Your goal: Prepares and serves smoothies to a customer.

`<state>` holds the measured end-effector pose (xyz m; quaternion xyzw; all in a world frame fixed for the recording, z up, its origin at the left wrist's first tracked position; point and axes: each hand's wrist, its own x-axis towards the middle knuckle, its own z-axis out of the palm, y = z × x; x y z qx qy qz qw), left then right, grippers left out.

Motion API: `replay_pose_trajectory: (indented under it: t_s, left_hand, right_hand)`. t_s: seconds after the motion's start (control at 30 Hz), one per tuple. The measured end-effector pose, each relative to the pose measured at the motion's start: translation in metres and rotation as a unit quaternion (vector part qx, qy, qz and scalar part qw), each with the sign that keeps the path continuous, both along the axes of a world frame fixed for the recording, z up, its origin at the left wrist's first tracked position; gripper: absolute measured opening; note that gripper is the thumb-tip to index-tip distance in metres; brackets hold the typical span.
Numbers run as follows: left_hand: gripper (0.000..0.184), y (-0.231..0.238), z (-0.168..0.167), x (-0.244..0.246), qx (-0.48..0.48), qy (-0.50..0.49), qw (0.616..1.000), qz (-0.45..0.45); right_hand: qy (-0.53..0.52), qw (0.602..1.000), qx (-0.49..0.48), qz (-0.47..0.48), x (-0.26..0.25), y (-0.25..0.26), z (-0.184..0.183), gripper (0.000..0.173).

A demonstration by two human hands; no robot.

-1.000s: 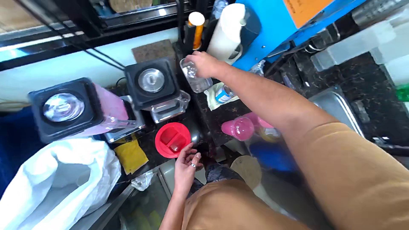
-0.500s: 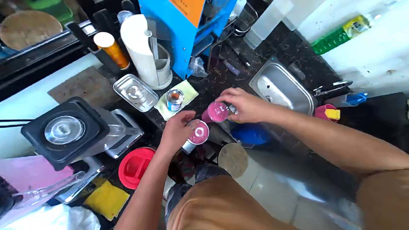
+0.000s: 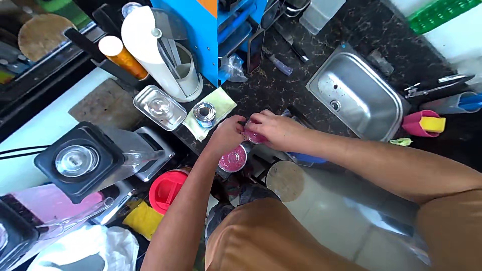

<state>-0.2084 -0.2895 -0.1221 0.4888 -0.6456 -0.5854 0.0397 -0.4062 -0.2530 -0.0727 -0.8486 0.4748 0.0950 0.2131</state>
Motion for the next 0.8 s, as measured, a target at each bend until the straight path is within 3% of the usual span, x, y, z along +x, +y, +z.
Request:
replay_pose_trajectory:
  t_s: [0.13,0.27,0.33,0.4,0.5,0.57,0.67,0.8]
  left_hand:
    - [0.067,0.000,-0.008,0.000,-0.015,0.004,1.000,-0.001]
    - [0.077,0.001,-0.004,0.002,-0.040,-0.017,0.999,-0.003]
    - [0.076,0.003,0.011,0.013,-0.079,-0.014,0.997,0.022]
    - [0.067,0.016,0.025,0.034,-0.123,0.021,0.988,0.090]
    - [0.052,0.054,0.034,0.071,-0.183,0.066,0.954,0.230]
    - [0.048,0.087,0.037,0.094,-0.188,0.062,0.933,0.299]
    - [0.045,0.152,0.039,0.127,-0.170,0.038,0.923,0.344]
    - [0.043,0.245,0.024,0.165,-0.139,0.027,0.889,0.436]
  right_hand:
    - [0.019,1.000,0.007,0.009,0.004,0.001,-0.005,0.050]
    - [0.049,0.998,0.033,0.022,0.006,-0.001,0.005,0.058]
    - [0.008,0.999,0.045,0.005,0.010,-0.019,0.019,0.062]
    - [-0.106,0.993,0.016,-0.048,0.025,-0.055,0.025,0.045]
    - [-0.324,0.920,-0.023,-0.217,0.079,-0.115,0.002,0.021]
    - [-0.403,0.863,-0.001,-0.304,0.122,-0.151,-0.021,0.021]
    - [-0.421,0.822,-0.010,-0.382,0.173,-0.183,-0.040,0.027]
    - [-0.378,0.826,-0.053,-0.414,0.202,-0.203,-0.040,0.033]
